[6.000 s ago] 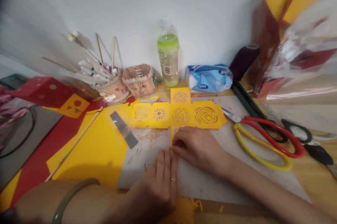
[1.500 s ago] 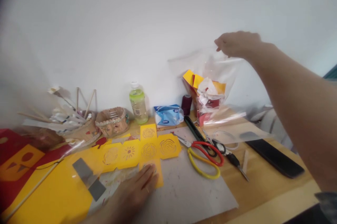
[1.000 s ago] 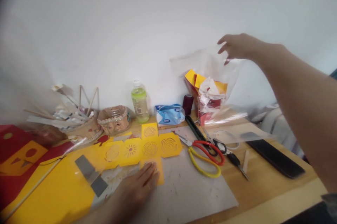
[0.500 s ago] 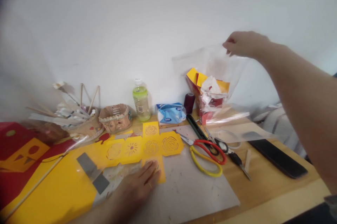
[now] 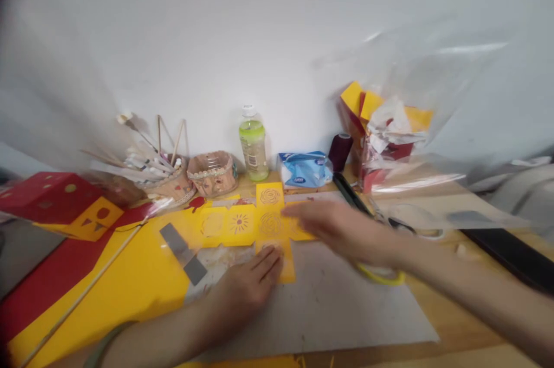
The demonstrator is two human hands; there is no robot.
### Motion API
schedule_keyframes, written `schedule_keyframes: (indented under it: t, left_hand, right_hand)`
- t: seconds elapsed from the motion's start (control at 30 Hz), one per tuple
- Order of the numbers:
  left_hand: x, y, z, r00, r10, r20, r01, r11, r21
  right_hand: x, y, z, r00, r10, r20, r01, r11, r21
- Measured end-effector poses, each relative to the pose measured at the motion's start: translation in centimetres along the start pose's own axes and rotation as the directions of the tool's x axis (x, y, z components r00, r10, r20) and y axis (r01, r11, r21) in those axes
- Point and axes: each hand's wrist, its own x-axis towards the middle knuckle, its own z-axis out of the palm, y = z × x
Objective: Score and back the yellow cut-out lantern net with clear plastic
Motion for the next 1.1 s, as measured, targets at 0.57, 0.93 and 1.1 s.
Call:
schedule_keyframes:
  t: [0.57, 0.93, 1.1]
  left_hand:
    - [-0.5, 2.3, -2.4, 0.995, -0.070, 0.072, 0.053, 0.975, 0.215]
    - [-1.1, 3.1, -2.9, 0.979, -0.100, 0.179, 0.060, 0.975, 0.216]
    - [-1.2, 2.9, -5.2, 0.994, -0.054, 0.091, 0.045, 0.994, 0.096]
  right_hand:
    - [-2.4, 2.1, 7.9, 0.968, -0.089, 0.233, 0.123, 0.983, -0.136]
    - [-2.7, 3.7, 9.3, 0.975, -0.127, 0.184, 0.160, 0.971, -0.177]
    - [-2.9, 3.2, 9.0, 0.973, -0.059, 0.225, 0.087, 0.989, -0.120]
